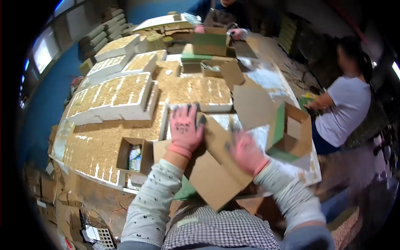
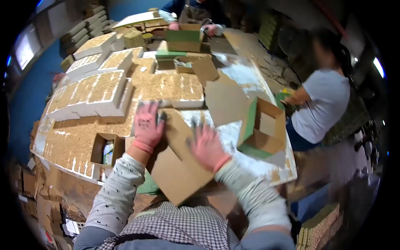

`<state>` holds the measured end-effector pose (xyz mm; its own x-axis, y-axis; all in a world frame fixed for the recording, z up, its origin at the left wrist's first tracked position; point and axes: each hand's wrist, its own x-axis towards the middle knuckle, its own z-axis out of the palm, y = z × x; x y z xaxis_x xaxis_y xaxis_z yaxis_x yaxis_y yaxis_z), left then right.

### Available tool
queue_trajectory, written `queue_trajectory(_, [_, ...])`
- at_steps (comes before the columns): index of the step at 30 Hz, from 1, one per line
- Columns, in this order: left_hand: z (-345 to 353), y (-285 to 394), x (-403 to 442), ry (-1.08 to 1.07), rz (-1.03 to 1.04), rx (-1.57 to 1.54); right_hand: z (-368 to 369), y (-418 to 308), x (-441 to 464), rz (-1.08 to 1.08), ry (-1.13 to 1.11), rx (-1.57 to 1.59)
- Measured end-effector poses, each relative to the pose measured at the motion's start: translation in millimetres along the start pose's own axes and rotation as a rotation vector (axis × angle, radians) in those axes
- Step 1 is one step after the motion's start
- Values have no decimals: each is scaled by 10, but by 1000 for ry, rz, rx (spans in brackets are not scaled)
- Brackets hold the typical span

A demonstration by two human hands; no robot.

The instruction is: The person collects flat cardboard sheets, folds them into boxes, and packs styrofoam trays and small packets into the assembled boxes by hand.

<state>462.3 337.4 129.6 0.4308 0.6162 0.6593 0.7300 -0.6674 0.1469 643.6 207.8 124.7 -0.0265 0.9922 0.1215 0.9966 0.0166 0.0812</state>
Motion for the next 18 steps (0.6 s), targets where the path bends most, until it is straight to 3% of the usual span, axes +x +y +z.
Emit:
queue_trajectory(1, [-20,10,-42,-430,-192,84,-148,-173,-82,44,-139,476])
queue_trajectory(2, [25,-98,-175,-612,-303,51,-89,-97,-76,73,-287,643])
queue_trajectory(3, [-224,-141,-107,-770,-288,30,-243,32,-57,104,-435,756])
queue_trajectory(4, [-511,-217,-126,-643,-299,-92,263,546,2,-76,-476,901])
queue_trajectory(5, [-735,-301,-137,-504,-300,-211,299,715,35,244,-706,1268])
queue_trajectory(6, [-882,-423,-177,-153,-215,-432,-40,678,-21,117,-343,906])
queue_trajectory(7, [-967,-528,-224,205,-108,-641,-377,565,0,176,-184,1154])
queue_trajectory(8, [-948,-594,-281,370,-126,-815,-529,451,63,175,-27,1487])
queue_trajectory(10, [-326,-982,-687,306,-587,-1575,-864,126,126,-238,166,802])
queue_trajectory(11, [-152,-1186,-748,200,-613,-1375,-725,152,220,-484,81,530])
queue_trajectory(13, [196,-1595,-869,-13,-624,-961,-212,7,362,-504,-341,287])
queue_trajectory(15, [360,-1916,-508,265,-1012,-1167,-7,-157,424,-470,-346,229])
queue_trajectory(18, [946,-2771,-27,415,-1324,-794,-25,-147,591,-482,-352,289])
